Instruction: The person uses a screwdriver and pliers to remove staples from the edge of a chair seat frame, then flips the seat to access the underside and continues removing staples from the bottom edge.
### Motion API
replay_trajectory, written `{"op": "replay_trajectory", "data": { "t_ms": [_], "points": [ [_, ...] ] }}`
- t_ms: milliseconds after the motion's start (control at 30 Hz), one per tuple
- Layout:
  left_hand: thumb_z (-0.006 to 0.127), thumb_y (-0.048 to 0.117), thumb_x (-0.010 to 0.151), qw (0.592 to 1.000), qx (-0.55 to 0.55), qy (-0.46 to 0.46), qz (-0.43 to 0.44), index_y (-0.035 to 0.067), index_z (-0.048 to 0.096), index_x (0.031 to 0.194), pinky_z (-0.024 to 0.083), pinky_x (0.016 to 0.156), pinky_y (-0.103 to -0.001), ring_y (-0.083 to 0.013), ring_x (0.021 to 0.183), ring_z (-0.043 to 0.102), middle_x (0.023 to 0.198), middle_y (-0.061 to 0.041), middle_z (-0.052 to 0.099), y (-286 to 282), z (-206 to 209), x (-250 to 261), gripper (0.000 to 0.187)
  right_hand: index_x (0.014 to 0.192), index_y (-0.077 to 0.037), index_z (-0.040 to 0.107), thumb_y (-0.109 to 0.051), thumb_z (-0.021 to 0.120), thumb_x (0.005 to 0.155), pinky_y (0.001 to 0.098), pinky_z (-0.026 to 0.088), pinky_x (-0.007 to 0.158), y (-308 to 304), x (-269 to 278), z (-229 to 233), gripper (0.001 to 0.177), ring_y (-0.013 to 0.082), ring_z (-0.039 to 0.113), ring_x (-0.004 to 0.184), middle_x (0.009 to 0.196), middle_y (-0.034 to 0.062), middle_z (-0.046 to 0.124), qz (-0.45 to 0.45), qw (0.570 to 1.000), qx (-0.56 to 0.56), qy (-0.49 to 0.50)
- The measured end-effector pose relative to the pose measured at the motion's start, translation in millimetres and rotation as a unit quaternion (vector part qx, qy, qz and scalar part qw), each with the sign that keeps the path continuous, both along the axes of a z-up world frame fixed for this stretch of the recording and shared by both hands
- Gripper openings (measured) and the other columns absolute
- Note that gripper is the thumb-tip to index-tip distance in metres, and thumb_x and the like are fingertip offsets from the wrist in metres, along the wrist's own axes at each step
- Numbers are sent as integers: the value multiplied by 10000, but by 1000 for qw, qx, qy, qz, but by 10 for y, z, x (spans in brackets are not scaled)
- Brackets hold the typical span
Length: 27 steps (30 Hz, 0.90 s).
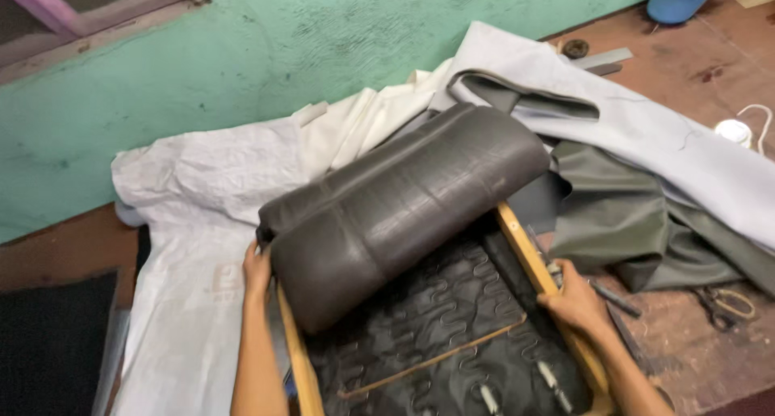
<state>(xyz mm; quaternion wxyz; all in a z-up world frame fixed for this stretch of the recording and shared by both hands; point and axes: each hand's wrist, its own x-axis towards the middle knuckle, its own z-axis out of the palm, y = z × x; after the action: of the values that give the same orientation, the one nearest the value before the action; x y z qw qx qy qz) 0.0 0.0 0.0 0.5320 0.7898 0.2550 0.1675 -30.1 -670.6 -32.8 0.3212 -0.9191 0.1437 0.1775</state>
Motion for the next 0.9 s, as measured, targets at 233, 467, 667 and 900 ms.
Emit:
{"op": "replay_trajectory", "data": {
  "t_ms": [233,467,667,900],
  "points": [
    [901,114,606,941,294,145,80,61,211,1539,309,1156,-570,-532,1422,302,1580,-328,215,-1862,806,-1428,1162,1464,-136,469,-301,858,671,470,507,1017,52,65,-56,899,395,651,1214,1291,234,679,3,999,-2,-41],
    [903,230,664,802,589,-96,-17,133,341,1510,421,1099,-633,-525,1413,391,1526,-258,383,-2238,1265,-1275,1020,1473,-116,477,-299,855,683,479,516,1012,-1,86,-316,895,429,667,1179,1251,268,692,-2,999,2,-44],
    [748,65,813,858,492,-150,-2,138,638,1410,473,1097,-496,-401,1348,505,1437,-165,565,-1583,2328,-146,611,1433,-89,513,-336,848,700,482,515,1007,-1,44,-353,844,452,645,1186,1261,298,673,4,998,-2,-69],
    [783,127,849,840,479,-255,8,18,620,1266,416,1115,-514,-432,1331,454,1425,-223,482,-2325,2154,572,462,1384,-28,536,-340,858,669,474,501,1022,31,32,-231,844,427,633,1203,1277,284,658,1,996,9,-83]
  ]
}}
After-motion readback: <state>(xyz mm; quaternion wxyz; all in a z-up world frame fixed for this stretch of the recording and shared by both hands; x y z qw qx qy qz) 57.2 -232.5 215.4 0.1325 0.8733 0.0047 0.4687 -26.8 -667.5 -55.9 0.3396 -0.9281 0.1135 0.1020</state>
